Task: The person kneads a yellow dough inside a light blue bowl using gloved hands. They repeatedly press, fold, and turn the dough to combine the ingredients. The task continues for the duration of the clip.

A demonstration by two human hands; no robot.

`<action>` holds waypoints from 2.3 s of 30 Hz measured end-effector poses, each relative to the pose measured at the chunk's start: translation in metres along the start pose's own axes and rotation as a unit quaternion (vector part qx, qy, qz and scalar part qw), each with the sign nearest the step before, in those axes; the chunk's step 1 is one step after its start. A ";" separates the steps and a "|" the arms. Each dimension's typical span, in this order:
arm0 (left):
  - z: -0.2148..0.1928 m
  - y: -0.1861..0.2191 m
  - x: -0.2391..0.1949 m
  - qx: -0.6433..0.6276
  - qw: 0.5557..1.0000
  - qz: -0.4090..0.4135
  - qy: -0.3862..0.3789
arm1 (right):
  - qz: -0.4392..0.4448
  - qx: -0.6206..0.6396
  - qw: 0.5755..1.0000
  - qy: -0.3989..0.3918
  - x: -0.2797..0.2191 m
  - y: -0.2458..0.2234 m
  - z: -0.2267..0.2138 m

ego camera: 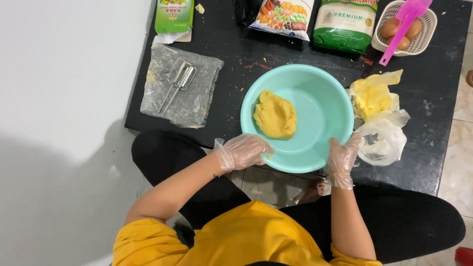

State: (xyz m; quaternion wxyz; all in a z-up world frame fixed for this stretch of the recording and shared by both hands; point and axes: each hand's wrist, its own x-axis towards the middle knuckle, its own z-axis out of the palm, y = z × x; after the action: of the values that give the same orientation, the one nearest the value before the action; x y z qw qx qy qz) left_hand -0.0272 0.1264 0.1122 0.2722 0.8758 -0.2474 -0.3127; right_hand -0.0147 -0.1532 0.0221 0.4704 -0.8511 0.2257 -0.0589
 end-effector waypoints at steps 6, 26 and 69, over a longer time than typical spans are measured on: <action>0.050 -0.036 0.025 -0.067 0.997 -0.004 0.031 | -0.004 -0.002 1.000 0.007 0.003 0.010 0.004; -0.046 -0.032 0.096 0.133 0.978 -0.053 0.153 | 0.023 0.029 0.999 0.000 -0.006 -0.015 -0.003; -0.035 -0.009 0.087 0.188 0.961 0.076 0.187 | 0.078 0.084 0.993 0.010 -0.009 -0.022 -0.002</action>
State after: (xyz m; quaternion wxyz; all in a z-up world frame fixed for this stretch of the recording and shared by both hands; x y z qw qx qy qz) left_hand 0.0582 0.0919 0.0939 0.1668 0.9327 -0.3123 -0.0690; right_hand -0.0157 -0.1409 0.0423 0.5412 -0.7876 0.2905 -0.0489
